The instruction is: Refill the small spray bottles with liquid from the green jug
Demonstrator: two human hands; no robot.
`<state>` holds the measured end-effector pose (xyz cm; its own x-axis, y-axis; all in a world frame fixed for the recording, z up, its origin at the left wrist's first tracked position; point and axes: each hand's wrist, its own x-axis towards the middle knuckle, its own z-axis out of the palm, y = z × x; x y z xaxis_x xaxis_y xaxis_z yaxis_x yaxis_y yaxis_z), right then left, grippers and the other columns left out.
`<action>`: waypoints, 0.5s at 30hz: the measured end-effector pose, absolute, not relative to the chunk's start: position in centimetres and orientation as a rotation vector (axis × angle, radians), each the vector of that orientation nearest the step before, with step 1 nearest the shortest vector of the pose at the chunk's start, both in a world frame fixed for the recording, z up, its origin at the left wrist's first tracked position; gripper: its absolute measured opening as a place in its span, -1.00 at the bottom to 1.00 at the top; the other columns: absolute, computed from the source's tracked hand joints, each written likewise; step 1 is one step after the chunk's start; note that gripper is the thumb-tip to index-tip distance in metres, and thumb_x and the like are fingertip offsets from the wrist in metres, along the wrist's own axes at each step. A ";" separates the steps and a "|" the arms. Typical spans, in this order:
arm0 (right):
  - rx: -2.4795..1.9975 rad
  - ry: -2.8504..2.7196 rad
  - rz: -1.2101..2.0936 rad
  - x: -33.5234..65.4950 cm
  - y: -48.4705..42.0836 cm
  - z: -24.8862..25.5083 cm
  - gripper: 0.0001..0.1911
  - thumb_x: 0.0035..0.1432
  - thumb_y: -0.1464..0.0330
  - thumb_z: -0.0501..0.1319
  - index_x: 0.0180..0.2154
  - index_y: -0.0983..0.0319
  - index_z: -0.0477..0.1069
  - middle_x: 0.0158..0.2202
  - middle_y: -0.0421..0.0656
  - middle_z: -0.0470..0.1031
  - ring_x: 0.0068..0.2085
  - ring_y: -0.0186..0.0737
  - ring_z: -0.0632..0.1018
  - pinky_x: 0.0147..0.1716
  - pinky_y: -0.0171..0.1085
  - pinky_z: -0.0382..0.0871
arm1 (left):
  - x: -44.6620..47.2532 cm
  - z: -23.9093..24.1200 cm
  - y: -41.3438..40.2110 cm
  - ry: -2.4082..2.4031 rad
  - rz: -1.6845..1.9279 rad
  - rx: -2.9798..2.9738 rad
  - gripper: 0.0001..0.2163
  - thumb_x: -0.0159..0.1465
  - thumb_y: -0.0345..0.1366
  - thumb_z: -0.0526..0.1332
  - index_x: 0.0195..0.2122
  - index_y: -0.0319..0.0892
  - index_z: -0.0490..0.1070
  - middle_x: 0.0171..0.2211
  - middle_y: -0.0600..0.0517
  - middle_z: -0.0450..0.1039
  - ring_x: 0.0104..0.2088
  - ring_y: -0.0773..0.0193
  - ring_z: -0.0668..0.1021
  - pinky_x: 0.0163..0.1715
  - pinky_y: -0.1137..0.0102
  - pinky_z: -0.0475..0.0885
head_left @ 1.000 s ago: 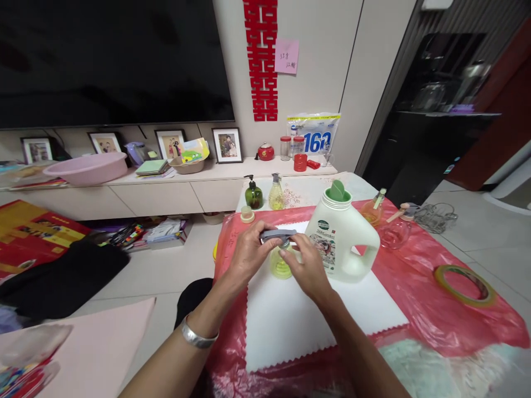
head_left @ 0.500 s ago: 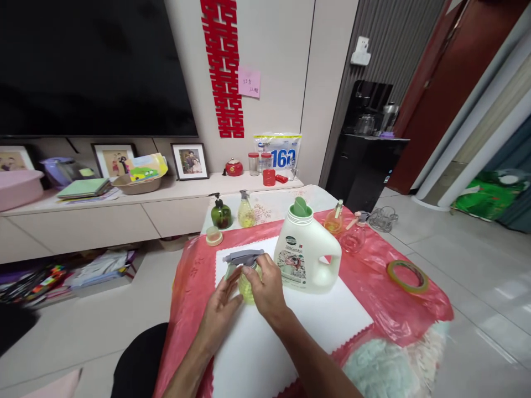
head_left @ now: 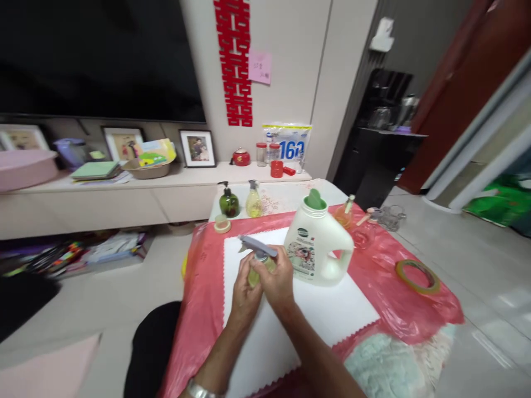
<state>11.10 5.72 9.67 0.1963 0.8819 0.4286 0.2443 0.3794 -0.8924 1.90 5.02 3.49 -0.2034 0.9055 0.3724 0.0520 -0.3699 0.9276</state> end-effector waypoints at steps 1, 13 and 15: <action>-1.108 -1.375 0.651 11.5 5.7 9.9 -0.74 0.08 0.27 0.30 -0.17 0.20 0.43 -0.18 -0.11 0.47 -0.11 -0.12 0.51 -0.01 -0.11 0.39 | 1.9 3.6 5.0 1.181 1.660 1.417 -0.50 0.23 -0.05 0.30 0.16 -0.11 0.36 0.16 -0.14 0.41 0.21 0.01 0.46 0.25 0.10 0.36; -1.055 -1.476 0.605 11.9 5.6 10.1 -0.76 0.20 0.21 0.24 -0.16 0.20 0.48 -0.18 -0.08 0.52 -0.13 -0.09 0.54 -0.09 -0.11 0.44 | 2.3 5.0 3.9 1.190 1.682 1.530 -0.57 0.38 -0.16 0.16 0.25 -0.09 0.30 0.21 -0.16 0.39 0.26 0.04 0.43 0.27 0.08 0.35; -1.053 -1.436 0.568 11.6 5.7 9.9 -0.76 0.17 0.19 0.27 -0.20 0.21 0.46 -0.23 -0.08 0.52 -0.20 -0.09 0.56 -0.17 -0.13 0.47 | 2.2 4.7 4.0 1.194 1.656 1.514 -0.59 0.39 -0.16 0.14 0.24 -0.08 0.33 0.20 -0.16 0.40 0.25 0.05 0.44 0.27 0.08 0.36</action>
